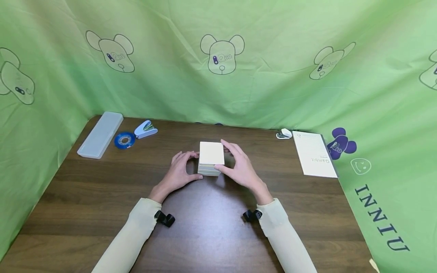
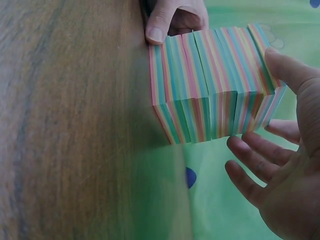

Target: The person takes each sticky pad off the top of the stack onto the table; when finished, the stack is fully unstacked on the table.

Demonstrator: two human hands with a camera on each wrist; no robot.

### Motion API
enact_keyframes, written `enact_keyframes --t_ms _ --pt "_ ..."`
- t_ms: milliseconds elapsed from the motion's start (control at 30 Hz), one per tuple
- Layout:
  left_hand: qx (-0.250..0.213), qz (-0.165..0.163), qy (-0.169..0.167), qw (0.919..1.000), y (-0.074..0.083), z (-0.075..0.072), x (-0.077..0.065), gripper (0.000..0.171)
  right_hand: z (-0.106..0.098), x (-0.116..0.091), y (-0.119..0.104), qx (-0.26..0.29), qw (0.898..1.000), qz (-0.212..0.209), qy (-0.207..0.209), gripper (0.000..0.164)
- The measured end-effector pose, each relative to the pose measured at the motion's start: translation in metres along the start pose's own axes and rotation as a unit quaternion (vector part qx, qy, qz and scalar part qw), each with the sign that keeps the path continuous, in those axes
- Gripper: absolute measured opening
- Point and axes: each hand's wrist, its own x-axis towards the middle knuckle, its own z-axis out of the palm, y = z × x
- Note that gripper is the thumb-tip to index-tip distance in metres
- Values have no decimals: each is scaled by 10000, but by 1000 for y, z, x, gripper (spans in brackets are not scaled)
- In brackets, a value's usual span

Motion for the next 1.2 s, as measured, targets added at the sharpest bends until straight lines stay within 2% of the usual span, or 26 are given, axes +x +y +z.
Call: enact_keyframes --t_ms 367,733,1200 --pt "201 45 109 9997 -2 0 -3 69 2 2 3 224 9997 13 -29 88" --pt "224 31 114 9997 -4 1 -2 70 2 7 0 91 9997 114 -196 97" --pt "194 -66 42 9998 -6 4 -2 70 5 13 1 422 9981 353 -274 89"
